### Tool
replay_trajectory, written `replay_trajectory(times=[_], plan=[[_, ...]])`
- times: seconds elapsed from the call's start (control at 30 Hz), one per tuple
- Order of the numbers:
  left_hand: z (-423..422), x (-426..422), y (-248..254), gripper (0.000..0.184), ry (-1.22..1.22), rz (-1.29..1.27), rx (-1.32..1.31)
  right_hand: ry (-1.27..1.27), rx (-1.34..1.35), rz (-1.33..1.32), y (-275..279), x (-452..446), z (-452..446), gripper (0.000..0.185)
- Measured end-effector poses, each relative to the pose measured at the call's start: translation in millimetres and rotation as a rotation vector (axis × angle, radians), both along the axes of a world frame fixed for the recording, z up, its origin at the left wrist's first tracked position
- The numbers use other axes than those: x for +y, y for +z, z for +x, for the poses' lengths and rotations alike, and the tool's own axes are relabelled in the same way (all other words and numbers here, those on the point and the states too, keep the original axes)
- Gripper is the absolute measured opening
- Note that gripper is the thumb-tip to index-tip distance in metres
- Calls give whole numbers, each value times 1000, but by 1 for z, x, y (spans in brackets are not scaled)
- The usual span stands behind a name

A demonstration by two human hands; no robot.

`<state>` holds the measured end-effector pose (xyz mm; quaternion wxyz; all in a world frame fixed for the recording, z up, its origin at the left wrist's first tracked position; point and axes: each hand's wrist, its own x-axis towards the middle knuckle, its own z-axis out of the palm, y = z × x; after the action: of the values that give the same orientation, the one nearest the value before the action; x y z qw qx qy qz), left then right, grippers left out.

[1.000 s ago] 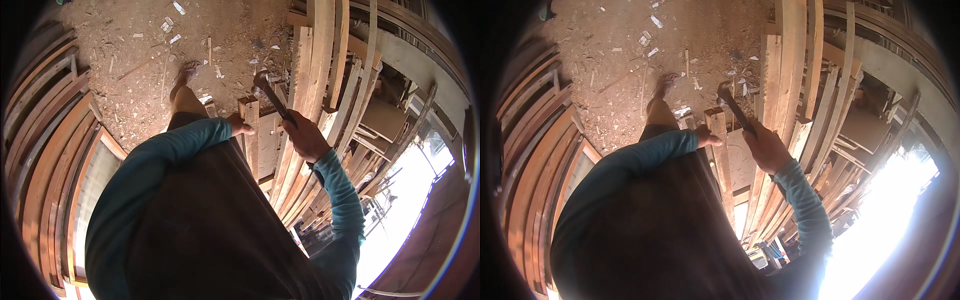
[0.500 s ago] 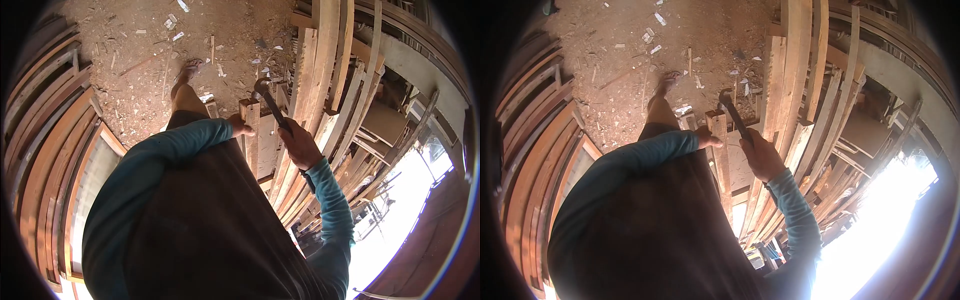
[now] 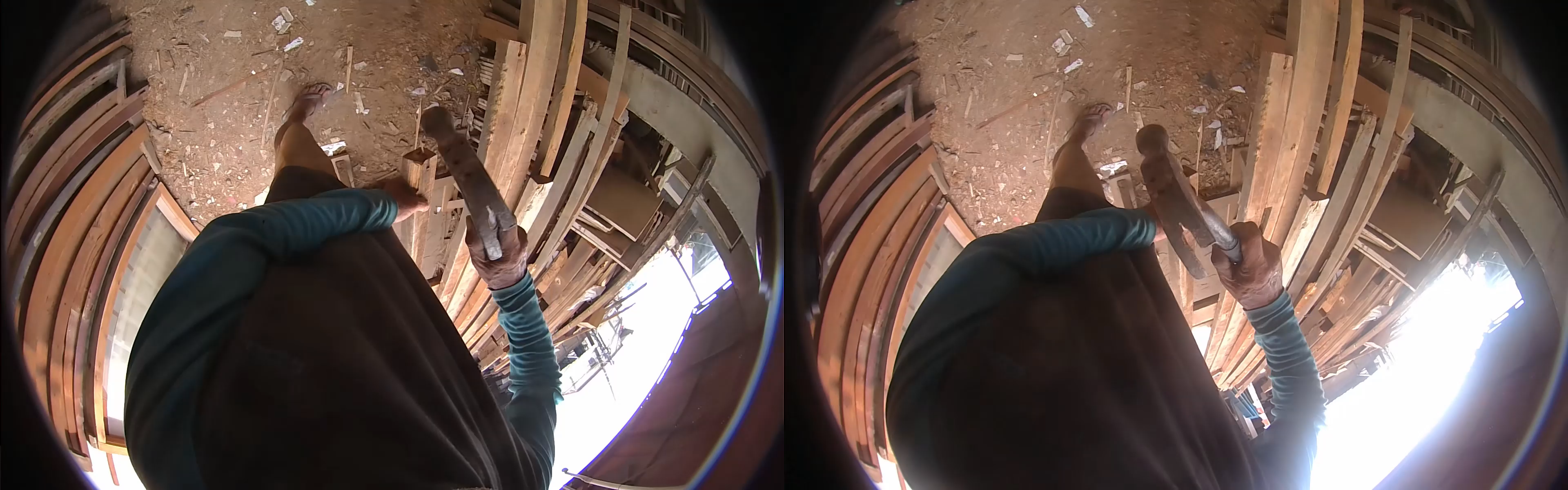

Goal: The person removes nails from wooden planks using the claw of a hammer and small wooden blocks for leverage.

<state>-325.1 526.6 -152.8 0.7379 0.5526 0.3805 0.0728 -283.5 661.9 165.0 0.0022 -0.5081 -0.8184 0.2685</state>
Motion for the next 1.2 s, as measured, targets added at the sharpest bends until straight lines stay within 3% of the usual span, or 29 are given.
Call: replay_trajectory(times=[0.03,0.07,0.17,0.23,0.3,0.37,0.43,0.5,0.57,0.63,0.7,0.77,0.9,0.97,1.03,1.1,1.13,1.2], plan=[[-16,5,10,21,41,27,-76,-9,23,-40,-12,-8,13,27],[-29,18,29,24,97,-92,-68,17,-137,-29,-26,-17,30,22],[-50,43,82,34,302,-427,128,-26,-491,-186,-51,-22,46,16],[-52,57,83,38,387,-428,194,-64,-321,-145,-55,-24,43,16],[-55,49,81,38,248,-455,115,-118,-258,-143,-34,-28,20,18],[-60,44,70,34,280,-481,17,-258,-56,-29,-17,-17,-1,20],[-58,36,60,33,345,-529,-37,-224,110,86,-7,-17,2,30],[-59,35,49,35,291,-524,-45,-396,246,89,-23,-44,32,21],[-60,36,44,34,266,-521,-79,-289,29,189,-46,-55,55,30],[-38,7,-3,34,316,-379,-191,-297,57,118,-57,-63,46,21],[-37,4,-4,34,356,-235,-302,-478,-158,-320,-94,-78,63,18],[-64,33,37,34,352,-410,-141,-522,-118,-319,-110,-88,59,21],[-61,24,26,35,270,-583,-100,-606,102,-241,-70,-74,15,21],[-52,14,9,33,472,-699,-425,-723,254,-214,-54,-64,10,20],[-52,14,7,41,426,-685,-456,-742,288,-176,-47,-58,23,19],[-62,22,47,53,652,-743,-434,-810,364,-152,-36,-55,26,22],[-56,19,52,53,652,-743,-434,-834,369,-160,-35,-55,27,22],[-45,13,60,64,934,-682,-459,-905,398,-187,-41,-65,30,23]])
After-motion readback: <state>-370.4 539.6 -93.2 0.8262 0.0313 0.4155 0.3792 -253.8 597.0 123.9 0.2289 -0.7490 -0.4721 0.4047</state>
